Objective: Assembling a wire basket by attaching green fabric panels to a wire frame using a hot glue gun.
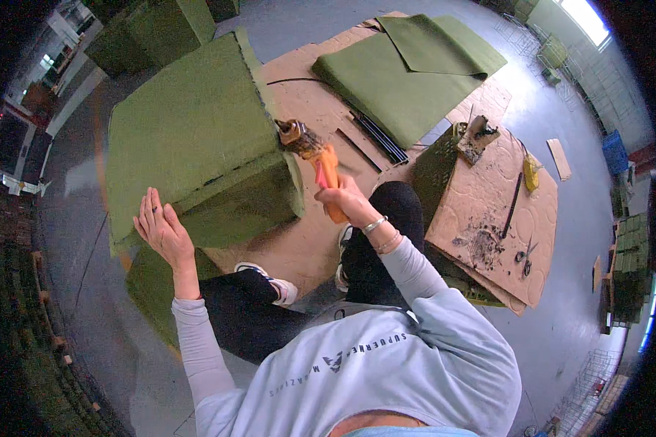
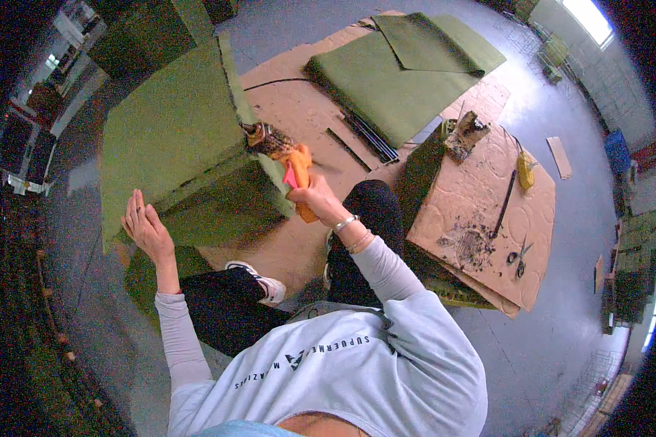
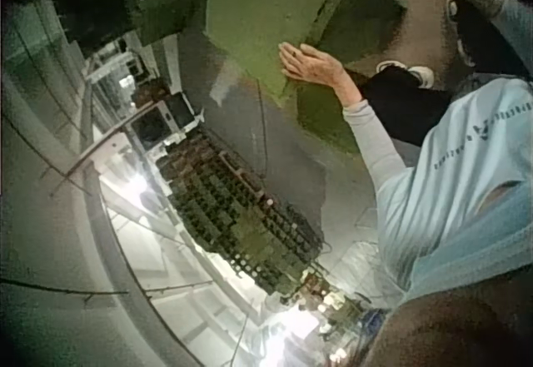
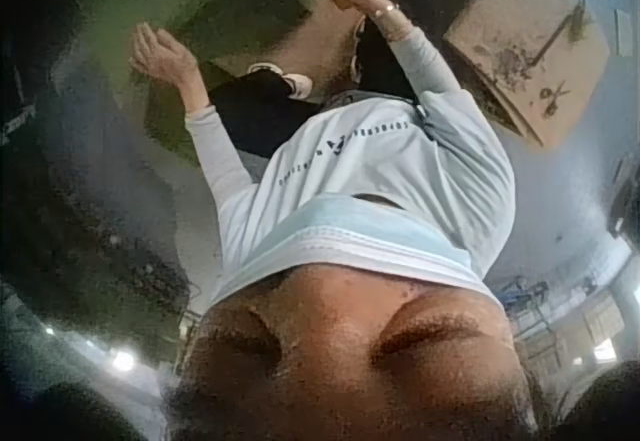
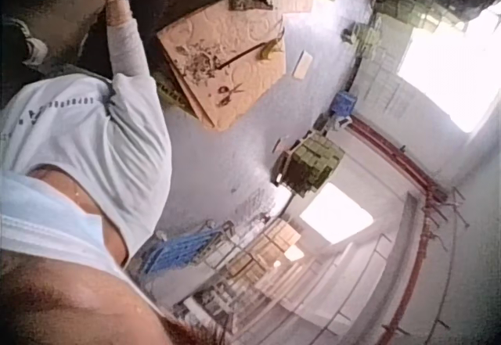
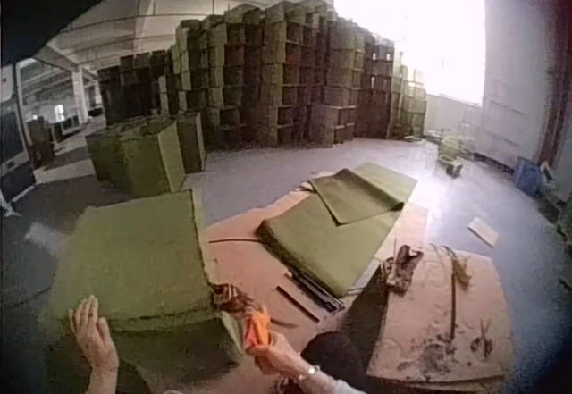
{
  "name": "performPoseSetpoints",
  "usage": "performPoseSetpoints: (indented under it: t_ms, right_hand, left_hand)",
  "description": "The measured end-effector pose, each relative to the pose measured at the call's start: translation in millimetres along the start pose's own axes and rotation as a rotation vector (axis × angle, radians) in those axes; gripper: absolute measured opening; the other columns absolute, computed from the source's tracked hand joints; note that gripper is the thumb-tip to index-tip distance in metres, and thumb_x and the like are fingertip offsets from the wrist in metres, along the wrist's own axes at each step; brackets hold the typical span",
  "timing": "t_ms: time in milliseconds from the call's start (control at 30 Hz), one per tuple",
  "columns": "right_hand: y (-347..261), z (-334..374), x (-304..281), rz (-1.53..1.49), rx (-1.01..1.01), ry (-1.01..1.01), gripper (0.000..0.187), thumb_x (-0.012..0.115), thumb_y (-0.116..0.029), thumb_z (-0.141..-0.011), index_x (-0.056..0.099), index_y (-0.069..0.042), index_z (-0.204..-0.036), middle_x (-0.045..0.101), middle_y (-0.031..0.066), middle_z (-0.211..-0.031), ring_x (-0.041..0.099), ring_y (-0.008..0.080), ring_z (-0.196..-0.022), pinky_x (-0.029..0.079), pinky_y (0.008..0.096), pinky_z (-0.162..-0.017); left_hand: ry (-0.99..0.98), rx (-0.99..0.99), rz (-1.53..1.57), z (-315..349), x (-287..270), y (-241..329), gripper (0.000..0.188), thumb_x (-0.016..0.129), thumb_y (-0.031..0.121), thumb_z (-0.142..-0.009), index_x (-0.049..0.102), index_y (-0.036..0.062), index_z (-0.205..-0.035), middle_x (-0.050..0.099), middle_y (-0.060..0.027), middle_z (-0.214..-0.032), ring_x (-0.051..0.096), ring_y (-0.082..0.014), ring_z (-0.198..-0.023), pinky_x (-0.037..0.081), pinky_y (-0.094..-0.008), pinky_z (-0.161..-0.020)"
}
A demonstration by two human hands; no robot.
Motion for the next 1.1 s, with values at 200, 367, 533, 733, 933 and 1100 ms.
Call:
performPoseSetpoints:
  t_ms: [200,367,533,733,933,1100]
  right_hand:
    - [5.2,3.0,-13.4,-0.128,0.01,0.067,0.025,0.066,-0.008,-0.068,0.047,-0.006,-0.084,0.047,0.0006,-0.066,0.047,0.0114,-0.051,0.04,0.0265,-0.046]
    - [-15.6,12.4,-13.7,-0.104,-0.055,0.102,0.025,0.067,-0.008,-0.067,0.047,-0.005,-0.083,0.049,0.0012,-0.066,0.05,0.0107,-0.052,0.041,0.0263,-0.046]
    - [-48.5,35.8,-38.4,0.389,-0.385,0.428,0.03,0.067,-0.005,-0.065,0.052,0.001,-0.091,0.055,0.0043,-0.064,0.056,0.0126,-0.055,0.045,0.0273,-0.051]
    - [-72.1,48.9,-56.6,0.598,-0.507,0.532,0.036,0.066,-0.005,-0.063,0.051,0.003,-0.094,0.059,0.0171,-0.075,0.06,0.0249,-0.063,0.047,0.0316,-0.06]
    - [-53.0,49.4,-52.9,0.706,-0.49,0.424,0.036,0.065,-0.007,-0.062,0.052,0.003,-0.093,0.059,0.0155,-0.072,0.059,0.0242,-0.062,0.047,0.0313,-0.06]
    - [-57.9,39.7,-63.1,0.521,-0.384,0.463,0.036,0.066,-0.006,-0.061,0.053,0.002,-0.093,0.058,0.0078,-0.073,0.056,0.0156,-0.063,0.046,0.03,-0.058]
  left_hand:
    - [0.0,0.0,0.018,0.9,-0.8,1.0,0.04,0.03,0.028,-0.097,0.048,0.0098,-0.128,0.047,-0.0019,-0.133,0.038,-0.0206,-0.125,0.017,-0.0409,-0.108]
    - [0.004,-0.003,0.032,1.1,-1.4,-0.5,0.04,0.029,0.029,-0.098,0.048,0.0101,-0.128,0.046,-0.0014,-0.134,0.037,-0.0205,-0.126,0.016,-0.0406,-0.108]
    - [-0.006,-0.013,0.026,0.7,-0.6,1.9,0.04,0.03,0.028,-0.097,0.047,0.0107,-0.128,0.046,-0.0018,-0.133,0.038,-0.0202,-0.125,0.017,-0.0409,-0.108]
    - [0.0,-0.011,0.019,-1.1,-1.3,-0.4,0.039,0.032,0.027,-0.097,0.047,0.0108,-0.128,0.047,-0.0024,-0.132,0.039,-0.0204,-0.124,0.017,-0.0418,-0.108]
    - [0.0,-0.009,0.022,1.2,0.6,-1.4,0.038,0.033,0.028,-0.097,0.048,0.0105,-0.128,0.047,-0.0027,-0.132,0.039,-0.021,-0.124,0.018,-0.0422,-0.108]
    - [-0.008,-0.012,0.023,0.7,-2.1,-1.1,0.038,0.032,0.027,-0.097,0.047,0.01,-0.128,0.046,-0.003,-0.132,0.039,-0.0213,-0.124,0.018,-0.0415,-0.108]
Point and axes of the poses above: each hand's wrist, its own z-axis away from the middle knuckle, its own x-axis out of the palm, y = z × x, the point moved 7 cm from there along -z, towards the middle knuckle
